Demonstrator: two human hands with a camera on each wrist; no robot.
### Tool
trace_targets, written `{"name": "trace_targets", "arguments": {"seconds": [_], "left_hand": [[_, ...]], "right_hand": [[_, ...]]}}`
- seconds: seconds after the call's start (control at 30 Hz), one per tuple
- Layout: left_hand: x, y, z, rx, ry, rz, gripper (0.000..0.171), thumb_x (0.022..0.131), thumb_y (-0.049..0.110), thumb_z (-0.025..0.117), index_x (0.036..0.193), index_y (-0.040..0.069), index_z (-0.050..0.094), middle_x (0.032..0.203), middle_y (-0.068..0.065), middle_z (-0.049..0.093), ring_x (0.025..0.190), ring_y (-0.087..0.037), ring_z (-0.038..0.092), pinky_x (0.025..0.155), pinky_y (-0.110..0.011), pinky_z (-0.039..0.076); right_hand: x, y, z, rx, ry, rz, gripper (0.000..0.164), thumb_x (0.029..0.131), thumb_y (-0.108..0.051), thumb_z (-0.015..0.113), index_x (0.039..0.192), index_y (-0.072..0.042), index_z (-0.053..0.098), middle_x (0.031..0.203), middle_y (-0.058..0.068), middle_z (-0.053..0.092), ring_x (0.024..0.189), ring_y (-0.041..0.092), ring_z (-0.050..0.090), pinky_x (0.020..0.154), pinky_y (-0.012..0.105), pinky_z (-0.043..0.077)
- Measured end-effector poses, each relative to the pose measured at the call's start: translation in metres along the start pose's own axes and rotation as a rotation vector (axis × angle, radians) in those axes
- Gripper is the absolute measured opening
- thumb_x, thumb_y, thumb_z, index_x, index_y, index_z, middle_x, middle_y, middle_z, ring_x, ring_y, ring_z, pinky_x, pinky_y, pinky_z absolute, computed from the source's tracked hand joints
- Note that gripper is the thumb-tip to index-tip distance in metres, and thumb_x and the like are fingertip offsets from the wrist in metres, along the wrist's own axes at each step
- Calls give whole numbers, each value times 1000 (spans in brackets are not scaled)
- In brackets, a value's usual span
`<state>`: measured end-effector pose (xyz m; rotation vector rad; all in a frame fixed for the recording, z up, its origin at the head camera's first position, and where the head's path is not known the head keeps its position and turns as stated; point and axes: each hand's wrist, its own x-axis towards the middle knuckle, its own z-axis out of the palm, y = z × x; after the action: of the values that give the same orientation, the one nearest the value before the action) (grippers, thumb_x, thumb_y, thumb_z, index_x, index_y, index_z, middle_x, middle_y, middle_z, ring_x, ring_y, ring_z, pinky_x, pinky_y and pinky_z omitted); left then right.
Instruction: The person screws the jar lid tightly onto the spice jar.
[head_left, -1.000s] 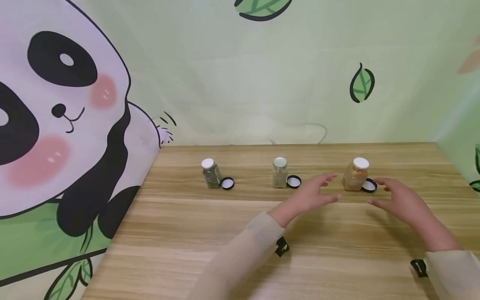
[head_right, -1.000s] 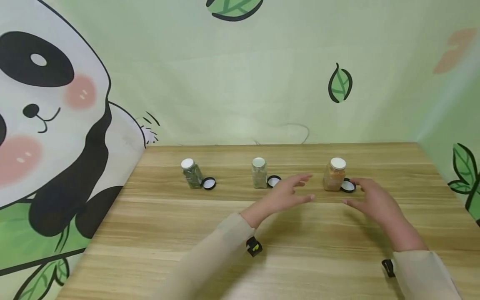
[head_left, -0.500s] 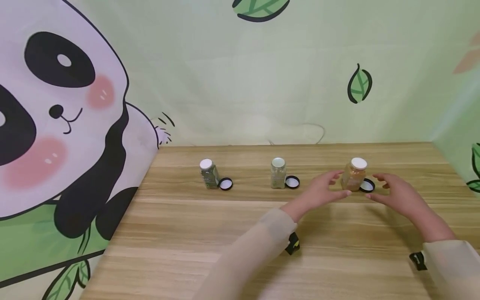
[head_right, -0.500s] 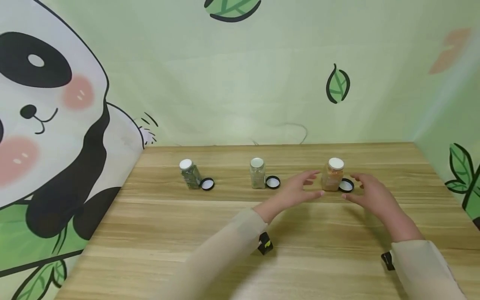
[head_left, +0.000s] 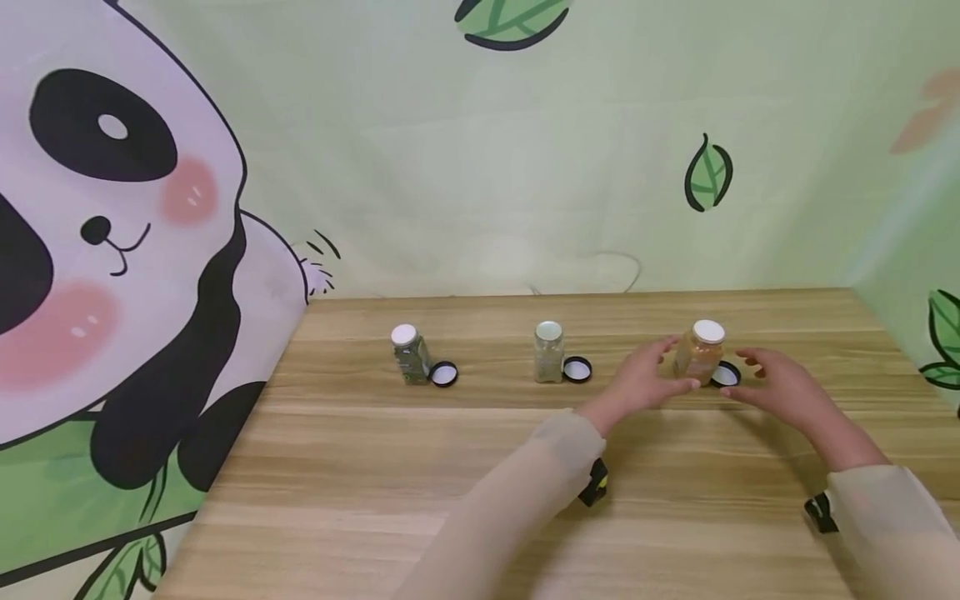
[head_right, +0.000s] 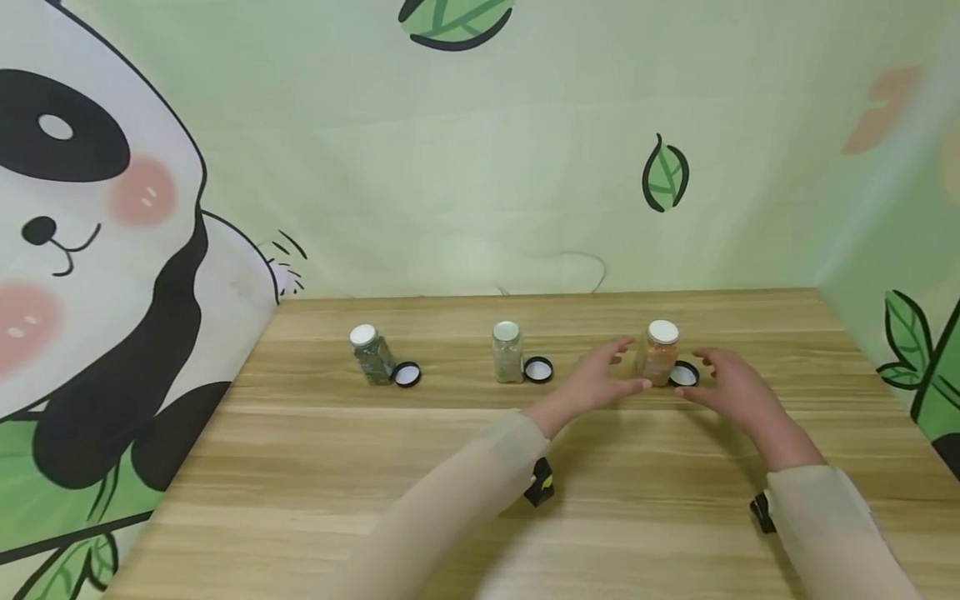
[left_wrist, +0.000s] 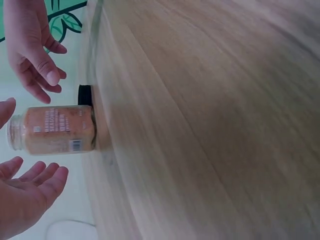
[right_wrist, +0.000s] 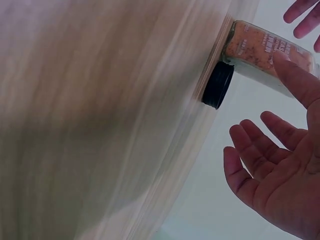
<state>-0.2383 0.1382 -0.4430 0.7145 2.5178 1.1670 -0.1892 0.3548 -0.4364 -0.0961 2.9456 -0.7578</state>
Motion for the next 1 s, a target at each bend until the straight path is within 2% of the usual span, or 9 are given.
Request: {"name": "trace_targets", "arguments": {"seconds": [0.23, 0.5, 0.67, 1.0], "left_hand": [[8, -2, 5, -33, 21, -50, 73, 91, 31, 80, 154, 16, 45, 153, -6, 56, 136, -21, 59, 106, -30, 53], [14, -3, 12, -52, 41, -81, 73, 89, 29, 81, 153, 14, 47, 150, -7, 58, 134, -20, 59, 106, -28, 52], [17, -4, 15, -72, 46, -82, 73, 88, 26, 82, 152, 13, 48, 149, -7, 60, 133, -19, 59, 106, -26, 51], [20, -2, 21, -184, 74, -146, 71, 88, 21, 83, 150, 15, 50, 148, -6, 61, 135, -18, 59, 108, -26, 49]], "right_hand": [[10, 4, 0, 13, -28, 7, 80, 94, -30, 74, 142, 22, 37, 134, 50, 47, 116, 65, 54, 92, 68, 51], [16, 14, 4, 34, -60, -3, 78, 91, -23, 77, 139, 25, 38, 130, 51, 49, 116, 64, 55, 90, 64, 54], [19, 21, 7, 33, -56, -10, 78, 88, -19, 80, 135, 27, 39, 122, 50, 53, 109, 60, 59, 88, 62, 55], [23, 30, 4, 80, -118, 32, 74, 90, -17, 77, 137, 26, 39, 121, 46, 54, 111, 57, 55, 90, 62, 51]]}}
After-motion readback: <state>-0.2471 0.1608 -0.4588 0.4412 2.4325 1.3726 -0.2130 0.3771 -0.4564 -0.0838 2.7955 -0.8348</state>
